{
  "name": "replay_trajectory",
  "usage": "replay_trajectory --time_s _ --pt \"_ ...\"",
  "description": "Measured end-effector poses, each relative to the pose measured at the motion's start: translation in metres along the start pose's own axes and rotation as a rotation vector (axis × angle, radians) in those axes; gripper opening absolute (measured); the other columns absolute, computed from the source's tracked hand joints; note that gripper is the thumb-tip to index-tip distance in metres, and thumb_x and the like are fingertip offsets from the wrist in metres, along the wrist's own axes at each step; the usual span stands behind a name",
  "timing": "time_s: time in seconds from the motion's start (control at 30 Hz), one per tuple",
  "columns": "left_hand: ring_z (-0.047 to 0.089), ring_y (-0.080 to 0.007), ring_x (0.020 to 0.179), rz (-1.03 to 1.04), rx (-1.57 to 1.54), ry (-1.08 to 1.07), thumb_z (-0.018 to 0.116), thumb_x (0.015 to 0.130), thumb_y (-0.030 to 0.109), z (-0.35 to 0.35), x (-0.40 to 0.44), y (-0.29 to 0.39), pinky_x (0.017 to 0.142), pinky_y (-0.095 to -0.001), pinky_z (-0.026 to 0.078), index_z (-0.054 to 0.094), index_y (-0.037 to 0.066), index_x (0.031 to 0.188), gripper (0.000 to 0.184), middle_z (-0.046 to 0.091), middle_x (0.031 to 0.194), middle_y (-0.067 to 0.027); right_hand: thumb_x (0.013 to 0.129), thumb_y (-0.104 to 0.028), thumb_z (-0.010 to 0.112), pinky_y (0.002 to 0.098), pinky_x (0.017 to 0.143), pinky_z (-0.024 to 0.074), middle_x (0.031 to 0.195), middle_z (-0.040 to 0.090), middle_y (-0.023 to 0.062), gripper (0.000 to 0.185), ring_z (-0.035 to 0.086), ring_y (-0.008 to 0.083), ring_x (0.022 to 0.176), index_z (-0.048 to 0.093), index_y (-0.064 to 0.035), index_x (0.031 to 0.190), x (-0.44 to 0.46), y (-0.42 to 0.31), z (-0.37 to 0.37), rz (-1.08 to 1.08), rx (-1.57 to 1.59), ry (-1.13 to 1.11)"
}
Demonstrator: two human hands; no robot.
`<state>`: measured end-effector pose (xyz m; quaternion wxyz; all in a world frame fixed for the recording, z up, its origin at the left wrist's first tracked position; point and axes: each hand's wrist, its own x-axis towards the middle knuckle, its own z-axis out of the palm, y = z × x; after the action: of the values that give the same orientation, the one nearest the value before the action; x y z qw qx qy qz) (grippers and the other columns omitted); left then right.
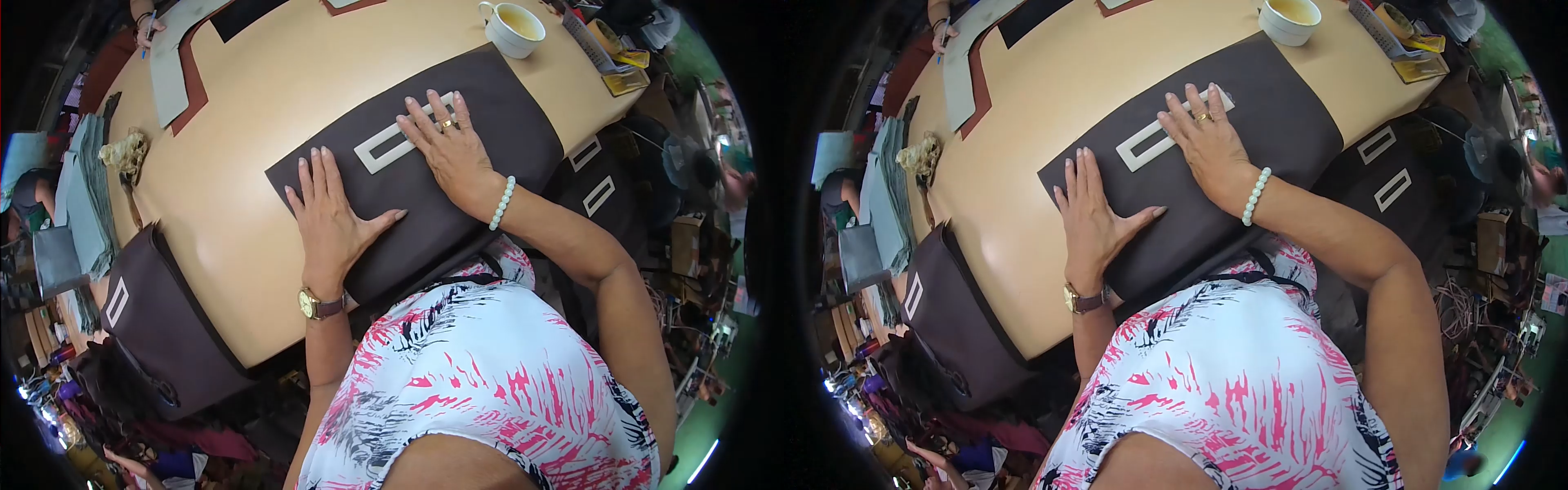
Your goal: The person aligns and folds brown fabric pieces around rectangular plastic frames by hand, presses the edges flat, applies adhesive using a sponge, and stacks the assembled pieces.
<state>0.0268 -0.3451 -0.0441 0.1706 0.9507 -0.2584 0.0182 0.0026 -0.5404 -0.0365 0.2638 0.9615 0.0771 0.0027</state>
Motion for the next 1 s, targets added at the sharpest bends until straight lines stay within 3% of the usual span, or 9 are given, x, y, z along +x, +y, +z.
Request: replay_trajectory --time_s 0.5,0.6,0.7,0.83,1.0 --pt "0.021 -0.037 0.134 -0.032 -0.034 -0.035 0.078 0.047 0.061 -0.004 -0.002 -0.009 0.105 -0.0544 0.018 0.018 -0.007 0.138 0.127 0.027 0.142 -0.0233 0.083 -0.04 0.052 0.0577 0.107 0.0054 0.146 0.021 0.0115 0.071 0.017 0.0354 0.134 0.023 -0.0147 0.143 0.008 -0.038 -0.029 -0.16 0.153 -0.008" --pt "0.02 -0.0369 0.134 -0.048 -0.044 -0.045 0.078 0.046 0.061 -0.003 -0.001 -0.007 0.105 -0.0542 0.017 0.017 -0.007 0.138 0.129 0.026 0.142 -0.0234 0.081 -0.032 0.056 0.0592 0.105 0.009 0.147 0.019 0.014 0.069 0.016 0.038 0.134 0.027 -0.0178 0.141 0.007 -0.036 -0.023 -0.203 0.341 0.039" --pt "0.02 -0.0369 0.134 -0.054 -0.039 -0.049 0.078 0.045 0.061 -0.004 -0.002 -0.007 0.105 -0.0543 0.017 0.017 -0.007 0.138 0.13 0.025 0.142 -0.0239 0.079 -0.015 0.054 0.0613 0.103 0.0129 0.147 0.016 0.0184 0.064 0.016 0.0423 0.134 0.032 -0.0189 0.139 0.01 -0.011 -0.017 -0.396 0.689 -0.052" --pt "0.02 -0.0371 0.134 -0.058 -0.034 -0.048 0.079 0.045 0.06 -0.005 -0.001 -0.006 0.105 -0.0546 0.016 0.017 -0.007 0.138 0.13 0.025 0.142 -0.0243 0.071 0.003 0.042 0.0628 0.102 0.0137 0.146 0.014 0.0226 0.071 0.014 0.046 0.133 0.034 -0.0175 0.138 -0.004 0.027 0.002 -0.163 0.96 0.13" --pt "0.02 -0.0367 0.134 -0.059 -0.039 -0.047 0.079 0.046 0.059 -0.007 -0.001 -0.005 0.105 -0.0552 0.016 0.018 -0.006 0.138 0.128 0.026 0.142 -0.0228 0.075 0.002 0.041 0.0622 0.102 0.0154 0.146 0.016 0.0227 0.066 0.017 0.0455 0.132 0.035 -0.015 0.137 -0.024 0.071 0.024 0.166 0.901 0.036"
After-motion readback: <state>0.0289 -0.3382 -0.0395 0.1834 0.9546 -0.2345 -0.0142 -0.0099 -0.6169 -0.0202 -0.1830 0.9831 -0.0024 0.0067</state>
